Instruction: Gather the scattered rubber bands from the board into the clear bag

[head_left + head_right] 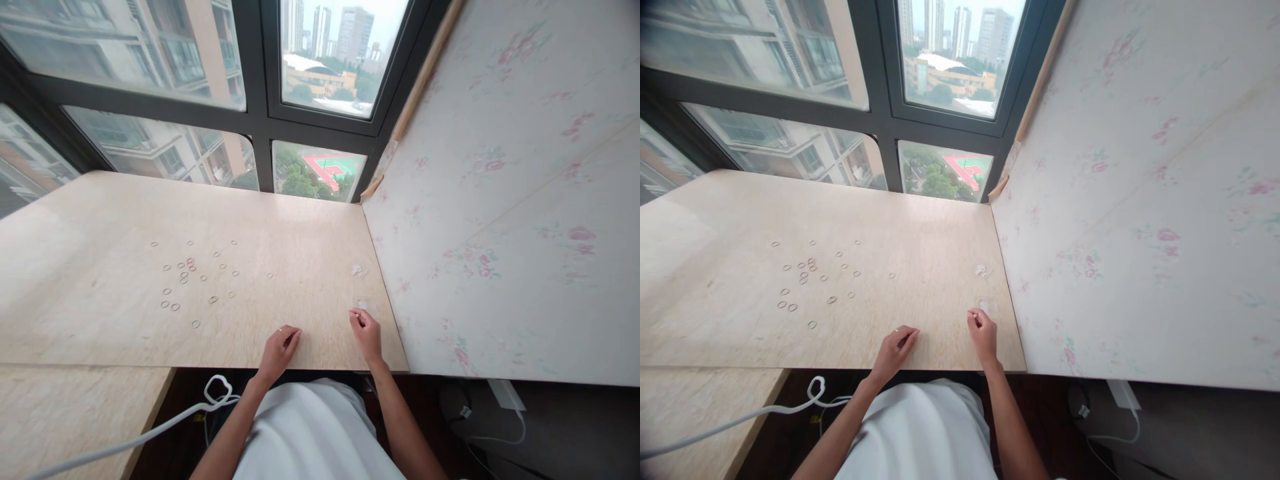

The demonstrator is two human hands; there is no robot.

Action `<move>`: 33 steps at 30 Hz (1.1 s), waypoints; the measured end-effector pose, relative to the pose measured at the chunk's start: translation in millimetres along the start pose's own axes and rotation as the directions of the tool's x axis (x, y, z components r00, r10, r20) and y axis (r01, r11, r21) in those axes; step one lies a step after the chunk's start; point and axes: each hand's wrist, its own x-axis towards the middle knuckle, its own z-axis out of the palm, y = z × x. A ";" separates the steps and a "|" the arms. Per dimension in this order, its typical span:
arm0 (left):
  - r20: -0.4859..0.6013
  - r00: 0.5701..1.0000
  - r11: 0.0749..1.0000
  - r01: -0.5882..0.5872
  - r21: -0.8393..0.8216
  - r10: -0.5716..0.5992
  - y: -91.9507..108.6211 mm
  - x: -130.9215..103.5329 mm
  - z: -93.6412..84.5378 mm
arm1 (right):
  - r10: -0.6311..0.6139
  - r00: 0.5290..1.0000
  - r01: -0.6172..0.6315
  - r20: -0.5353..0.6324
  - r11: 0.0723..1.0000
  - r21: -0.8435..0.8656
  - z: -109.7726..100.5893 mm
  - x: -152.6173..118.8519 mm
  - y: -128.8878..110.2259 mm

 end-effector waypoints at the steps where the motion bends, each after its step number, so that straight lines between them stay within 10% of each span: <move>1: -0.011 1.000 0.999 0.019 -0.031 -0.020 -1.1 1.1 -2.3 | -0.019 0.999 0.019 0.026 1.000 -0.003 6.1 -4.2 0.3; 6: -0.227 0.958 0.981 0.149 -0.124 -0.175 -14.5 8.1 -32.1 | -0.073 0.993 0.079 0.094 0.995 -0.060 33.1 -12.5 5.2; 16: -0.682 0.668 0.859 0.498 0.114 -0.297 -73.9 -2.4 -142.4 | -0.053 0.995 0.070 0.087 0.976 -0.206 43.8 -0.7 7.0; 24: -0.602 0.776 0.743 0.515 0.428 -0.190 -86.5 -19.2 -168.3 | -0.027 0.997 0.047 0.077 0.962 -0.269 43.6 -0.5 2.8; 33: -0.545 0.778 0.817 0.512 0.265 -0.311 -81.9 -13.5 -167.9 | 0.005 0.994 0.023 0.106 0.965 -0.263 42.8 -0.2 3.4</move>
